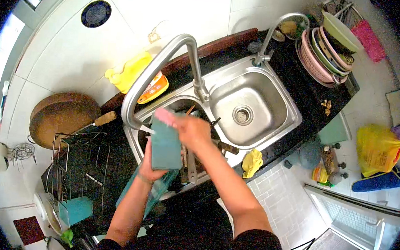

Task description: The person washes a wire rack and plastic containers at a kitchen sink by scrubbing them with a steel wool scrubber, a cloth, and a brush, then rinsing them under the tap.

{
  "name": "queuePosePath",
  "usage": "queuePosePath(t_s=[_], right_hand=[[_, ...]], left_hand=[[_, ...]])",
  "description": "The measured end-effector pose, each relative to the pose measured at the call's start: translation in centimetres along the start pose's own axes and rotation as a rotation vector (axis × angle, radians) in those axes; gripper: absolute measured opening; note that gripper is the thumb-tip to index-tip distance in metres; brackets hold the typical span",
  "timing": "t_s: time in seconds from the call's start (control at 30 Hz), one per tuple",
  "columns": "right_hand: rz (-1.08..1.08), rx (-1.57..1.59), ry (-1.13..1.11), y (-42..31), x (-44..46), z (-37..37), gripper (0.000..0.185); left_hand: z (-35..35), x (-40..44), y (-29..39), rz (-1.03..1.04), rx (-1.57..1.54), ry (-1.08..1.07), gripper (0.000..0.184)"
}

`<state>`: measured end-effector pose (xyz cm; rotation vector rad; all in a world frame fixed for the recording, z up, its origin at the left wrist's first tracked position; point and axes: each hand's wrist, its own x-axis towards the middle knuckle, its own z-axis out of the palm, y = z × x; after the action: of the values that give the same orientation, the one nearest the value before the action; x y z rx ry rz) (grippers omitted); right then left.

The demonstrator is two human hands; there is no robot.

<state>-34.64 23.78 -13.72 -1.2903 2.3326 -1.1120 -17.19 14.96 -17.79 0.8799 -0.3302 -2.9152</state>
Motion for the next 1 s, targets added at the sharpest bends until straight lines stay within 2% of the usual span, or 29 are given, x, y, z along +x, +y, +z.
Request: queuePosePath(t_s=[0.07,0.1,0.17,0.2,0.27,0.33,0.37,0.4,0.47,0.53,0.67,0.7,0.73,0.8,0.83,0.87,0.93,0.97,1.0], right_hand=[[-0.034,0.11,0.071,0.8,0.6,1.3,0.035],[-0.035,0.11,0.081,0.6,-0.1,1.5,0.035],[-0.122,-0.033,-0.151,-1.8,-3.3,0.6,0.033],[-0.119,-0.035,-0.155,-2.6,-3.7,0.3,0.033],[-0.095,-0.055,-0.218,-4.1,-4.0,0.3,0.034],[-0.034,-0.083,-0.179,-1.8,-1.6,1.5,0.032],[0.0,0.013,-0.104,-1.1,0.0,1.2,0.031],[0.037,0.112,-0.03,-0.8,0.7,1.2,0.03],[0.029,0.113,-0.021,-1.7,-0.5,1.0,0.025],[-0.074,-0.018,-0.17,-2.6,-3.6,1.2,0.023],[-0.061,0.002,-0.283,-2.8,-5.4,0.3,0.028],[0.057,0.065,-0.176,-0.9,-3.8,0.7,0.028],[0.172,0.13,-0.065,0.8,-2.2,0.9,0.028],[0.192,0.156,0.123,3.1,-1.0,0.6,0.024],[0.206,0.32,0.197,3.5,-0.5,0.8,0.031],[0.21,0.318,0.197,3.9,-0.6,1.1,0.031],[0.423,0.851,0.119,3.3,-0.7,1.2,0.043],[0.505,0.948,0.02,2.2,-0.4,1.3,0.05],[0.557,1.121,-0.283,2.0,-0.3,0.1,0.042]], left_hand=[[2.0,-0.9,0.1,-0.006,-0.066,-0.011,0.07],[3.4,-1.6,0.0,0.141,0.079,0.069,0.065],[2.9,-2.4,-0.4,0.281,0.208,0.156,0.061],[1.3,-2.2,-0.1,0.328,0.358,0.056,0.055],[0.6,-1.9,0.1,0.363,0.51,-0.044,0.056],[0.8,-1.0,0.5,0.059,0.138,0.207,0.063],[1.2,-1.2,0.3,0.023,0.169,0.214,0.062],[1.0,-1.3,0.1,0.024,0.174,0.214,0.062],[0.5,-1.1,0.0,0.095,0.179,0.126,0.063],[0.8,-1.6,0.8,0.104,0.119,0.154,0.065],[0.7,-1.6,1.7,0.086,0.01,0.166,0.07],[-0.6,-1.2,1.8,0.041,0.045,0.071,0.074],[-0.5,-1.7,1.6,0.046,0.054,0.066,0.074],[0.0,-2.6,1.2,0.069,0.007,-0.131,0.078],[0.4,-2.5,1.4,0.045,-0.037,-0.165,0.082],[0.7,-2.5,1.4,0.041,-0.039,-0.164,0.082],[1.5,-2.6,1.2,-0.048,0.099,-0.044,0.074],[1.4,-2.5,0.9,-0.054,0.102,-0.042,0.074],[1.4,-2.4,0.4,-0.092,0.158,-0.069,0.072]])
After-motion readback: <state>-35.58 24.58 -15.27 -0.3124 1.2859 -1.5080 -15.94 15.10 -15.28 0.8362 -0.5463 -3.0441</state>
